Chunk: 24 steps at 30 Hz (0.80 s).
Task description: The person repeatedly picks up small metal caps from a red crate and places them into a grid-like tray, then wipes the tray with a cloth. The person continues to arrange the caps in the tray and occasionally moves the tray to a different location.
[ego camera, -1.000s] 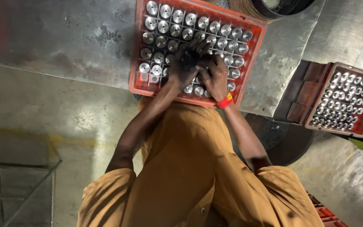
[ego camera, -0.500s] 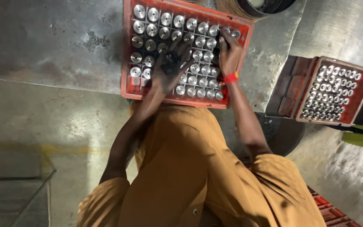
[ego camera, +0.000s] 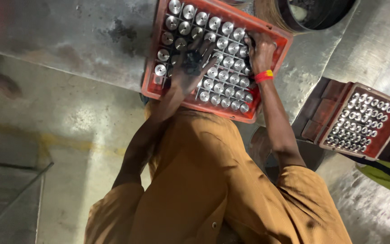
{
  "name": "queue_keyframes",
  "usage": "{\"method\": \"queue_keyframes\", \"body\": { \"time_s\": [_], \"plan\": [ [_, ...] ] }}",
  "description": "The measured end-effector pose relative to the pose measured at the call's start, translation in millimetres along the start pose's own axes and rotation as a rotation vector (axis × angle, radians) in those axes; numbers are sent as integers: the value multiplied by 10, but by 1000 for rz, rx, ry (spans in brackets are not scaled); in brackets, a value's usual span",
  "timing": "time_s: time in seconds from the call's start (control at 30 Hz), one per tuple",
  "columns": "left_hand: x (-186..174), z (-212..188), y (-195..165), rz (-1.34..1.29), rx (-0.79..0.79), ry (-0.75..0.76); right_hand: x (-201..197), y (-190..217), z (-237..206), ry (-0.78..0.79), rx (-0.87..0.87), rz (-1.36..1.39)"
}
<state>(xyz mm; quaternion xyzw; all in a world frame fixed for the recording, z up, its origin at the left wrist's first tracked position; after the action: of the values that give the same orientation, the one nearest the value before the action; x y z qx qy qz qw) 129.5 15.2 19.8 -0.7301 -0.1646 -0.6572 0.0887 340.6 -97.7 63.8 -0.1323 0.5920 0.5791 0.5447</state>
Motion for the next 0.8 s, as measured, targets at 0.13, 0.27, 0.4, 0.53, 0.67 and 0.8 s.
{"method": "queue_keyframes", "body": {
  "time_s": [0.13,0.27,0.4,0.53,0.67,0.8],
  "plan": [
    [-30,-4,29,-101,-13,-136,97,-51,64,2,54,-164],
    [11,45,25,-107,-35,-127,-65,154,105,-14,3,-72],
    [-5,76,15,12,9,-17,-315,793,-16,-83,-43,163],
    [-23,48,114,-39,-10,229,-90,1434,-173,75,-185,290],
    [-106,47,183,-59,-16,136,56,1531,-248,171,-250,307],
    [-117,-8,139,-89,-70,-69,116,1099,-313,21,101,587]
  ]
}}
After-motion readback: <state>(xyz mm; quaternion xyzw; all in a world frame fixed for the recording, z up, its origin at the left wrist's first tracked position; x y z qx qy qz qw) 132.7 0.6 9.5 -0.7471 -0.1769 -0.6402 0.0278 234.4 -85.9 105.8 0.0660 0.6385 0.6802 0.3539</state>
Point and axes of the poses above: each hand's wrist, its own z-axis towards the middle knuckle, its own x-axis out of the palm, y = z × x, the point moved 5 cm from there along z, towards the middle knuckle, and after that the axes turned 11 degrees about z, right-handed, at the moved point
